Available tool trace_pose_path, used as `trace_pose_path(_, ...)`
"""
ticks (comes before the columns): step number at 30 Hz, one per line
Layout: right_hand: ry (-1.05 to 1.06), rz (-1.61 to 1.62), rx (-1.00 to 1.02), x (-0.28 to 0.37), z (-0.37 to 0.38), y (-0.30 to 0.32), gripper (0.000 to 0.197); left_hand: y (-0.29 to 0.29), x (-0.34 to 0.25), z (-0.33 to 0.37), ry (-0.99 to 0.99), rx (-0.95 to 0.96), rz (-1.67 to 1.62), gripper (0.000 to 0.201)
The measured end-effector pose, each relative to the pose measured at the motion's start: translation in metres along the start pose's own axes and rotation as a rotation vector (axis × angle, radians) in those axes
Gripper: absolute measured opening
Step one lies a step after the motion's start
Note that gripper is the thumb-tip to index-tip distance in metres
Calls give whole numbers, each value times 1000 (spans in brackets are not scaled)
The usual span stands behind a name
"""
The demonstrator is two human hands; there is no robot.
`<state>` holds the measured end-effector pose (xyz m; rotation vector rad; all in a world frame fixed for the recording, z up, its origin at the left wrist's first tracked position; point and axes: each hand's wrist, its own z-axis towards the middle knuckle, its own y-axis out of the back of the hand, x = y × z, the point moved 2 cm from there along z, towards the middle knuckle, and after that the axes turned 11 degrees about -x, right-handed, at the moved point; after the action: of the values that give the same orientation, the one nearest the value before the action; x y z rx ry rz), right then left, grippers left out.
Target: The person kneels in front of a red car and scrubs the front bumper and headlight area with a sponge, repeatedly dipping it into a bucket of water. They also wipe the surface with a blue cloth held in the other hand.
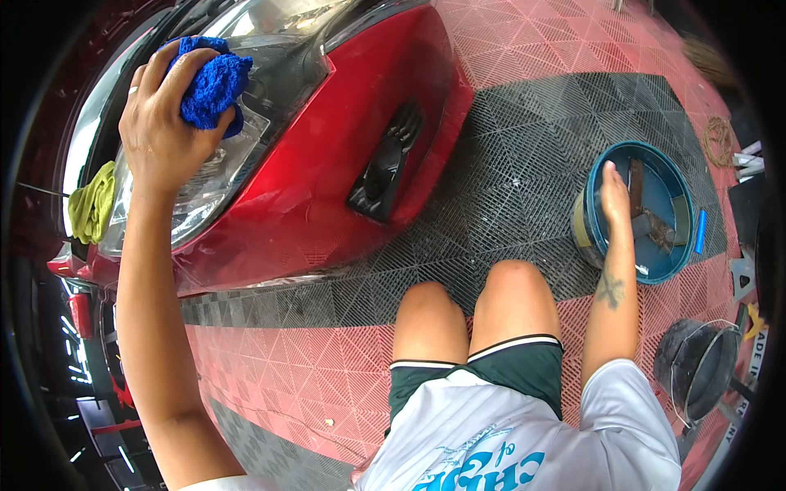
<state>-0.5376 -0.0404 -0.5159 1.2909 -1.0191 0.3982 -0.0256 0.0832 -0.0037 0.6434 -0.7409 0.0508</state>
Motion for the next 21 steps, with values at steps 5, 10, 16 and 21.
trace_pose_path(5,54,-338,106,26,-8,-32,73,-4,0,1,3,8,18,65)
trace_pose_path(10,56,-298,132,27,-17,-32,60,-2,1,-2,-35,-52,38,61)
trace_pose_path(16,90,-260,117,24,-23,-26,55,0,-1,-2,26,14,31,64)
trace_pose_path(21,285,-209,216,-1,-54,-14,54,-2,-6,5,2,-69,21,58)
